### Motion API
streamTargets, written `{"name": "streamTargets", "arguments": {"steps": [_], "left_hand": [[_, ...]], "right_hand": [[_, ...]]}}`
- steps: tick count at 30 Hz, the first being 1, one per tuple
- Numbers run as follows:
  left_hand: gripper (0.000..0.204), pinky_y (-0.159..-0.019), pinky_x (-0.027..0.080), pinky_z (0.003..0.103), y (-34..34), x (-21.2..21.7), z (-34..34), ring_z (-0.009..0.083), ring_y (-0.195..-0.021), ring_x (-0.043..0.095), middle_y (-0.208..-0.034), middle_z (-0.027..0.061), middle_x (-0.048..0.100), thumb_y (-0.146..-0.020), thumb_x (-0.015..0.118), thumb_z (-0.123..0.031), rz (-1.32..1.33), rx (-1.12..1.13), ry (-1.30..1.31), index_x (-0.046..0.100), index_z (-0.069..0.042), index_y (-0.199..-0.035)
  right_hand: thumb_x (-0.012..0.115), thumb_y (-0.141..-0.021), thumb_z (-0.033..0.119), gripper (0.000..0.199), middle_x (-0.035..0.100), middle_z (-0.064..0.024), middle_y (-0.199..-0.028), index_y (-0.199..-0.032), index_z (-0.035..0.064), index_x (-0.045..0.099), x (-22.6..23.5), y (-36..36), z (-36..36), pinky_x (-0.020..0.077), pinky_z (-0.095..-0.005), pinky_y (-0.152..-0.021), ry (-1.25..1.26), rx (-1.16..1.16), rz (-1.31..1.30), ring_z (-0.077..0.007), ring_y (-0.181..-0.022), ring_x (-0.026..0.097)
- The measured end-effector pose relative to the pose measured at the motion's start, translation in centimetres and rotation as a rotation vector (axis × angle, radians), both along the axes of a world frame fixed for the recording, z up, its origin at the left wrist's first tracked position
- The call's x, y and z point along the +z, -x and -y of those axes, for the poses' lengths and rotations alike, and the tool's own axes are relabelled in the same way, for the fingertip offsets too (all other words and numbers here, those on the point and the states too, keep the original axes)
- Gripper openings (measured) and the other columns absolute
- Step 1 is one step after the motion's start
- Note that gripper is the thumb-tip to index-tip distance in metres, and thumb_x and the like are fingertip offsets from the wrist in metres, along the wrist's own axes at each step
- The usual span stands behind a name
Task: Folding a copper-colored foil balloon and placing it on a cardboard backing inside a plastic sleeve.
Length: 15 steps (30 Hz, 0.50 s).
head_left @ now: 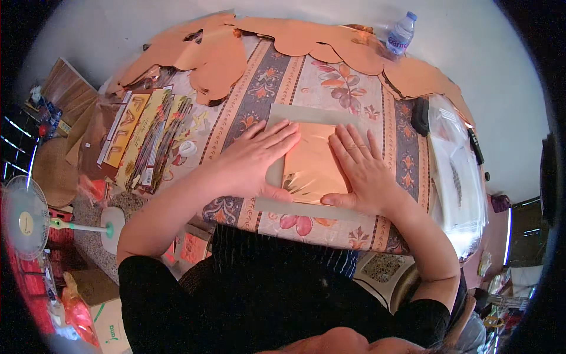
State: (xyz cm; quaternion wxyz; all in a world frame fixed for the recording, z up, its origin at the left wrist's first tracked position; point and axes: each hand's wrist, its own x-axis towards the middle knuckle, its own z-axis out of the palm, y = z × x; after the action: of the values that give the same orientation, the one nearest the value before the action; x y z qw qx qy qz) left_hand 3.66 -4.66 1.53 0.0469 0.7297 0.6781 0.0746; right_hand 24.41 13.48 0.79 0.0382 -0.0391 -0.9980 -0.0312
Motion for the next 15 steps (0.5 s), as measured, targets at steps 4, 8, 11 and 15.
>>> {"name": "streamTargets", "arguments": {"steps": [4,8,11,15], "left_hand": [[0.113,-0.116,0.015,0.045,0.3,0.9,0.1,0.0295,-0.144,0.016,-0.153,0.0191,0.021,-0.068,0.067,-0.067,0.031,-0.003,0.068,0.024,0.002,-0.146],[0.11,-0.116,0.017,0.046,1.4,1.0,0.2,0.0308,-0.143,0.017,-0.152,0.0199,0.023,-0.068,0.069,-0.065,0.112,0.026,0.066,0.025,0.002,-0.145],[0.104,-0.115,0.018,0.048,0.8,0.7,-0.4,0.0316,-0.143,0.018,-0.151,0.0208,0.025,-0.07,0.068,-0.063,0.204,0.11,-0.109,0.03,0.001,-0.143],[0.096,-0.114,0.018,0.049,-1.4,-0.4,-1.0,0.0336,-0.142,0.02,-0.151,0.0173,0.027,-0.071,0.072,-0.057,0.101,-0.037,-0.108,0.035,-0.007,-0.144]], "right_hand": [[0.045,-0.073,0.081,0.113,0.018,-0.0228,-0.153,-0.146,-0.0024,0.021,-0.3,-0.1,-0.1,0.0064,-0.0504,-0.116,0.034,-0.004,0.001,-0.0348,-0.144,0.013],[0.044,-0.073,0.081,0.113,0.017,-0.0232,-0.153,-0.146,-0.0023,0.02,-0.4,0.0,-0.1,0.0058,-0.0502,-0.116,0.069,0.005,-0.004,-0.0348,-0.144,0.011],[0.045,-0.074,0.08,0.113,0.017,-0.023,-0.153,-0.147,-0.0023,0.02,-0.3,-0.1,0.0,0.0058,-0.0499,-0.116,0.065,-0.018,0.035,-0.0346,-0.144,0.011],[0.046,-0.074,0.079,0.112,0.016,-0.0227,-0.153,-0.147,-0.0024,0.019,0.1,-0.2,0.0,0.0056,-0.0497,-0.116,0.075,-0.01,0.036,-0.0344,-0.144,0.01]]}}
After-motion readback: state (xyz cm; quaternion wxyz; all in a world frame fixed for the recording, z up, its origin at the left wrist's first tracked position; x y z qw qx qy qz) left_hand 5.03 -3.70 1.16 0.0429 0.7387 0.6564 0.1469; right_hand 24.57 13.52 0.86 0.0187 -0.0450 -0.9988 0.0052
